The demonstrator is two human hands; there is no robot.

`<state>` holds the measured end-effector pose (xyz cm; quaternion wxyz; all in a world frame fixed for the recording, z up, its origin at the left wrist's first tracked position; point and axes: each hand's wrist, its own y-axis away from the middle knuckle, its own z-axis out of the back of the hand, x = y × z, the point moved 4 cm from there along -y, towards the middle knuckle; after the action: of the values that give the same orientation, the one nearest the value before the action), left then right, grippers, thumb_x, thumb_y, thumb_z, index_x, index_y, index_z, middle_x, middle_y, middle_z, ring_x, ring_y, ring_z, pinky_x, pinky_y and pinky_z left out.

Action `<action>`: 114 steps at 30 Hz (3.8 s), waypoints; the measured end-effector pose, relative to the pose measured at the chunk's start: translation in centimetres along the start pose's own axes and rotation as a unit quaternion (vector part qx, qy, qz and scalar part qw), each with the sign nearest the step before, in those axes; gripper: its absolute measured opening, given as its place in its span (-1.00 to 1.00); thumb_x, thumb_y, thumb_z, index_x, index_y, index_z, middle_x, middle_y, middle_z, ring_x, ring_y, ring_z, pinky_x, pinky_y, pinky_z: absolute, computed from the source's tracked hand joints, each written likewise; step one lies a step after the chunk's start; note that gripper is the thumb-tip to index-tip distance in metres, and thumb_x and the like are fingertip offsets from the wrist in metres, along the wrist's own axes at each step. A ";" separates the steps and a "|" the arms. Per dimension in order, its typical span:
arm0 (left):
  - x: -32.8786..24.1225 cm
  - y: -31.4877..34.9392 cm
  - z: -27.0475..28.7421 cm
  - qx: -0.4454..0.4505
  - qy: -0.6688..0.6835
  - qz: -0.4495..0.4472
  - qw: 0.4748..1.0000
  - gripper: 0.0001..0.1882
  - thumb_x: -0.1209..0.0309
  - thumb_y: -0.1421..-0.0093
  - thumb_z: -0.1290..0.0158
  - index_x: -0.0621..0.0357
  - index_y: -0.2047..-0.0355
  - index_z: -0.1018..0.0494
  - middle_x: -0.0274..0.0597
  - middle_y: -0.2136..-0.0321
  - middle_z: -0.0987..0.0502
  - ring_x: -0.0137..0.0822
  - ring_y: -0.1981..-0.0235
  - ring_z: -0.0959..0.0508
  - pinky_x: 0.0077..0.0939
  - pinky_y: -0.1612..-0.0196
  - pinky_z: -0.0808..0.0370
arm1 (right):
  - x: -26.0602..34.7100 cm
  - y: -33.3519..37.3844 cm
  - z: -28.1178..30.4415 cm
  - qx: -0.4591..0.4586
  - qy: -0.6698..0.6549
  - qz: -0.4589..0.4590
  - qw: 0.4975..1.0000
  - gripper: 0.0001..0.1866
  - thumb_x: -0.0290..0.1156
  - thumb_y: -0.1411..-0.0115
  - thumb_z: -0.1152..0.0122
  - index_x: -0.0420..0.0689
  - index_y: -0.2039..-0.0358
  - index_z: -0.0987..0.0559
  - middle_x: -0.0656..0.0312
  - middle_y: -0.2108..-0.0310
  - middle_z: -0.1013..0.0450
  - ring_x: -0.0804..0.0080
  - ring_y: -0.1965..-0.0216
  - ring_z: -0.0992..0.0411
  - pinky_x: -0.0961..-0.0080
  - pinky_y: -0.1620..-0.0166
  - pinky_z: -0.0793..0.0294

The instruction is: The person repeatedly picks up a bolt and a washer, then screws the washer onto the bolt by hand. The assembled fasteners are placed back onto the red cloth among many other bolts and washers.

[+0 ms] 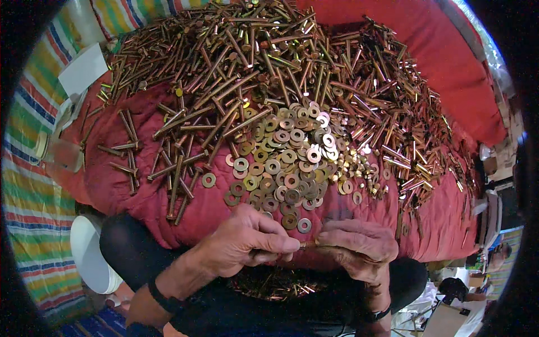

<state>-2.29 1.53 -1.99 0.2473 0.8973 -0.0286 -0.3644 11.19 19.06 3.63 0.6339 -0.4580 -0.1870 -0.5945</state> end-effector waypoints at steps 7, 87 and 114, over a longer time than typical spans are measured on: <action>0.4 -0.2 0.6 -0.006 -0.010 0.010 1.000 -0.76 0.40 -0.25 -0.33 0.43 0.31 -0.68 -0.11 0.49 -0.67 -0.59 0.68 -0.43 -0.66 0.62 -0.25 | 0.1 -0.1 -0.4 -0.003 0.010 0.007 1.000 -0.65 -0.60 -0.05 -0.51 -0.13 0.10 -0.77 0.12 0.18 -0.71 0.21 0.12 -0.71 0.39 0.06 -0.71; -4.9 1.2 -1.2 -0.186 -0.619 -0.474 0.598 -0.93 0.42 -0.09 -0.31 0.10 0.41 -0.65 -0.17 0.43 -0.64 -0.11 0.41 -0.65 -0.22 0.31 -0.56 | -3.8 -2.2 5.6 -0.226 0.056 -0.220 0.947 -0.79 -0.64 -0.20 -0.35 -0.25 0.13 -0.72 0.19 0.25 -0.63 0.41 0.26 -0.62 0.54 0.16 -0.53; -8.7 -0.1 4.7 -0.439 -0.693 -0.460 0.340 -0.63 0.57 -0.05 -0.15 0.15 0.08 -0.60 -0.01 0.28 -0.56 0.01 0.32 -0.60 -0.13 0.24 -0.56 | -9.6 -3.8 9.4 -0.224 0.459 0.006 0.860 -0.78 -0.50 -0.14 -0.41 -0.19 0.17 -0.70 0.15 0.18 -0.60 0.20 0.10 -0.55 0.33 0.07 -0.55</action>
<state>-11.81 1.60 0.66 0.2902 -0.0429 0.3915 -0.8722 8.46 32.67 2.26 0.5319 -0.2635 0.2663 -0.7595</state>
